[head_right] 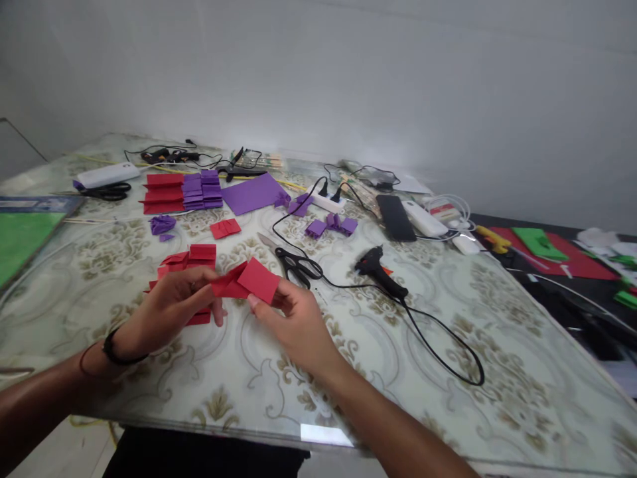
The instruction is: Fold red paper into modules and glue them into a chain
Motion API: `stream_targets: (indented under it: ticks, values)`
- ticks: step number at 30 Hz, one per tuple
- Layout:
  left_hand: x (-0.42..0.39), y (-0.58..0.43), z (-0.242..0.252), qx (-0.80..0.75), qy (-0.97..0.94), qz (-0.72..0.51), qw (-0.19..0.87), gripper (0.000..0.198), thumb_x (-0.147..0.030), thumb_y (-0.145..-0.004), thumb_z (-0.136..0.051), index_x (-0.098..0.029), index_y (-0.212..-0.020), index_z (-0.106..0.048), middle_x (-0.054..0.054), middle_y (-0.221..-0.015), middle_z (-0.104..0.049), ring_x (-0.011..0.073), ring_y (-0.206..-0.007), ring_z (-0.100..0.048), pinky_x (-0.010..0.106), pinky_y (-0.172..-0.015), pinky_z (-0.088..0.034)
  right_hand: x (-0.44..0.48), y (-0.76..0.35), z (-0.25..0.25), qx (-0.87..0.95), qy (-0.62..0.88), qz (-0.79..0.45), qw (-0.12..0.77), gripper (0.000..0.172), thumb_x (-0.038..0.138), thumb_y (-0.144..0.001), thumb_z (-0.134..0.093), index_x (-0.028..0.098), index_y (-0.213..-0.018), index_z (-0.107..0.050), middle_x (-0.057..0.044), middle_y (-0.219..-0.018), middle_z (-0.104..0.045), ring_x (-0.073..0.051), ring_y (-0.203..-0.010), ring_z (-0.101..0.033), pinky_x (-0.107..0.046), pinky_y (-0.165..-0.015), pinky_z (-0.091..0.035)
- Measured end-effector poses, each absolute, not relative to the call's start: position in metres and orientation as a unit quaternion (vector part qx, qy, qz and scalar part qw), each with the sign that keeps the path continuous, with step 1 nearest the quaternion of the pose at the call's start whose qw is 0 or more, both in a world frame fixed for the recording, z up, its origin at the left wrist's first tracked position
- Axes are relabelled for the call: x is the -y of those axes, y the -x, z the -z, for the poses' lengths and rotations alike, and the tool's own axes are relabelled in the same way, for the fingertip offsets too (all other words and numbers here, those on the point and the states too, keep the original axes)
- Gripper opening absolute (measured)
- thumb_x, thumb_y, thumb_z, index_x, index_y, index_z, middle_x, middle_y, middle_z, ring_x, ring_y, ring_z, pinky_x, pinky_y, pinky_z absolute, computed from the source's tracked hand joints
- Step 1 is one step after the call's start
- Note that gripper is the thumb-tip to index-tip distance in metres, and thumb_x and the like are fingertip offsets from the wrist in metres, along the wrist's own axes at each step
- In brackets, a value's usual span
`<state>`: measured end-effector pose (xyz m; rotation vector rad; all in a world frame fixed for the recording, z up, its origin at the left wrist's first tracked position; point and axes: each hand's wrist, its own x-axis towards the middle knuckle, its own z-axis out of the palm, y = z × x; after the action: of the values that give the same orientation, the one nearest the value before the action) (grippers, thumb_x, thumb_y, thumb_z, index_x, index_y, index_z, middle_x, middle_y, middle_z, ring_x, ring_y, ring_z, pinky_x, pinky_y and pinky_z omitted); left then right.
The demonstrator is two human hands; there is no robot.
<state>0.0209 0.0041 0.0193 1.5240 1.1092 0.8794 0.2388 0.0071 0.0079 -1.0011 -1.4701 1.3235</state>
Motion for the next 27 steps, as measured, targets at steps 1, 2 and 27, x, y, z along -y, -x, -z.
stream_targets:
  ticks: [1, 2, 27]
  values:
    - [-0.004, -0.019, -0.019, -0.45, -0.634, -0.353, 0.52, 0.029, -0.029, -0.1, -0.054, -0.016, -0.079, -0.069, 0.004, -0.069, -0.076, 0.0166, -0.066, -0.069, 0.028, -0.07, -0.052, -0.007, -0.239, -0.007, 0.596, 0.403, -0.531, 0.447, 0.015, 0.034, -0.087, -0.073, 0.019, -0.09, -0.071, -0.001, -0.078, -0.07, -0.016, -0.07, -0.063, -0.03, -0.073, -0.054]
    - [-0.005, -0.017, -0.018, -0.433, -0.633, -0.345, 0.541, 0.033, -0.029, -0.101, -0.053, -0.015, -0.076, -0.07, 0.005, -0.071, -0.077, 0.0173, -0.068, -0.07, 0.029, -0.073, -0.053, -0.007, -0.239, -0.006, 0.599, 0.403, -0.526, 0.449, 0.015, 0.033, -0.087, -0.073, 0.019, -0.091, -0.071, -0.001, -0.079, -0.071, -0.016, -0.072, -0.064, -0.03, -0.074, -0.054]
    - [0.008, -0.035, -0.01, -0.39, -0.638, -0.439, 0.498, 0.033, -0.007, -0.077, -0.072, -0.021, -0.103, -0.057, -0.002, -0.09, -0.063, 0.0139, -0.084, -0.062, 0.025, -0.078, -0.05, 0.004, -0.232, -0.012, 0.705, 0.45, -0.429, 0.341, 0.006, 0.02, -0.069, -0.062, 0.019, -0.069, -0.056, 0.004, -0.066, -0.051, -0.012, -0.063, -0.041, -0.024, -0.059, -0.035]
